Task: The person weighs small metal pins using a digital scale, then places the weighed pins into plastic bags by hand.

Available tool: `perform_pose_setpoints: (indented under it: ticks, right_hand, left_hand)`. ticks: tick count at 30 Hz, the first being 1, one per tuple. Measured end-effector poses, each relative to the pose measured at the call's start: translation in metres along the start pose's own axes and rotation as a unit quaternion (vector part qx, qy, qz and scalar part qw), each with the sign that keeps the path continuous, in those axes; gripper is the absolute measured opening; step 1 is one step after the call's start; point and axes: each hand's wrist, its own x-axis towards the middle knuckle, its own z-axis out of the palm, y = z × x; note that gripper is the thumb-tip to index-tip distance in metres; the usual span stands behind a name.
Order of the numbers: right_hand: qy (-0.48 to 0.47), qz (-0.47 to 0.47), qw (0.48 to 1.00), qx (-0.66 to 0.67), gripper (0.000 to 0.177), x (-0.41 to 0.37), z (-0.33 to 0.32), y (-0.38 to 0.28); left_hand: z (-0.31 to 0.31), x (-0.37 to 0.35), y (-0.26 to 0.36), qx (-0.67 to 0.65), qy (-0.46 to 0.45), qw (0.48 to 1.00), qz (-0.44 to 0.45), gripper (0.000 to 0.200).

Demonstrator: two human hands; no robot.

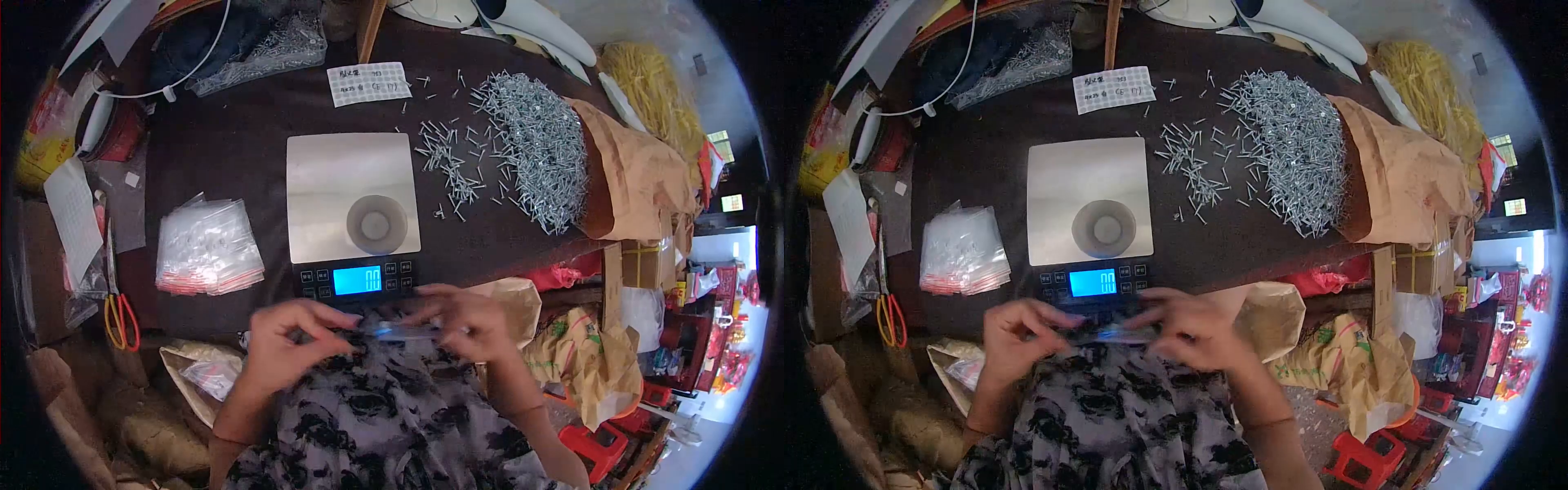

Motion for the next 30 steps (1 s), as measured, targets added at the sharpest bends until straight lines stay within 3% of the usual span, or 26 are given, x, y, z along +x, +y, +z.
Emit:
perform_pose_setpoints:
  ticks: [1, 3, 6, 9, 12, 14, 17, 20, 24, 28, 30]
  right_hand:
    - [0.044, 0.038, 0.997, 0.053, 0.024, -0.014, -0.015, 0.004]
    - [0.044, 0.184, 0.982, -0.023, 0.021, -0.052, -0.054, 0.015]
    - [0.034, 0.317, 0.947, -0.035, 0.019, -0.067, -0.081, 0.016]
    - [0.138, 0.354, 0.925, -0.023, 0.017, -0.07, -0.09, 0.029]
    - [0.176, 0.191, 0.92, -0.294, 0.022, -0.042, -0.091, 0.045]
    - [0.066, 0.122, 0.83, -0.54, 0.058, -0.012, -0.09, 0.044]
    - [-0.001, 0.147, 0.753, -0.642, 0.09, 0.012, -0.087, 0.079]
    - [0.011, 0.134, 0.775, -0.618, 0.099, 0.046, -0.084, 0.097]
    - [0.033, 0.078, 0.793, -0.603, 0.101, 0.086, -0.091, 0.122]
    - [0.052, 0.055, 0.832, -0.549, 0.088, 0.12, -0.102, 0.131]
    - [0.083, 0.003, 0.83, -0.551, 0.063, 0.128, -0.099, 0.134]
  left_hand:
    - [-0.004, 0.0, 0.0, -0.01, 0.034, 0.999, -0.001, 0.023]
    - [-0.017, -0.003, -0.005, 0.002, 0.088, 0.996, 0.02, 0.021]
    - [-0.034, -0.009, -0.014, 0.023, 0.124, 0.991, 0.035, 0.018]
    - [-0.038, -0.012, -0.02, 0.019, 0.152, 0.988, 0.029, 0.017]
    - [-0.037, -0.012, -0.02, 0.02, 0.164, 0.986, 0.026, 0.016]
    - [-0.034, -0.011, -0.019, 0.016, 0.166, 0.986, 0.021, 0.016]
    - [-0.035, -0.013, -0.019, 0.036, 0.171, 0.985, 0.006, 0.016]
    - [-0.036, -0.013, -0.019, 0.052, 0.177, 0.983, 0.007, 0.017]
    - [-0.035, -0.012, -0.02, 0.054, 0.177, 0.983, 0.001, 0.017]
    - [-0.037, -0.011, -0.023, 0.072, 0.161, 0.984, -0.003, 0.016]
    - [-0.037, -0.012, -0.023, 0.084, 0.155, 0.984, -0.002, 0.016]
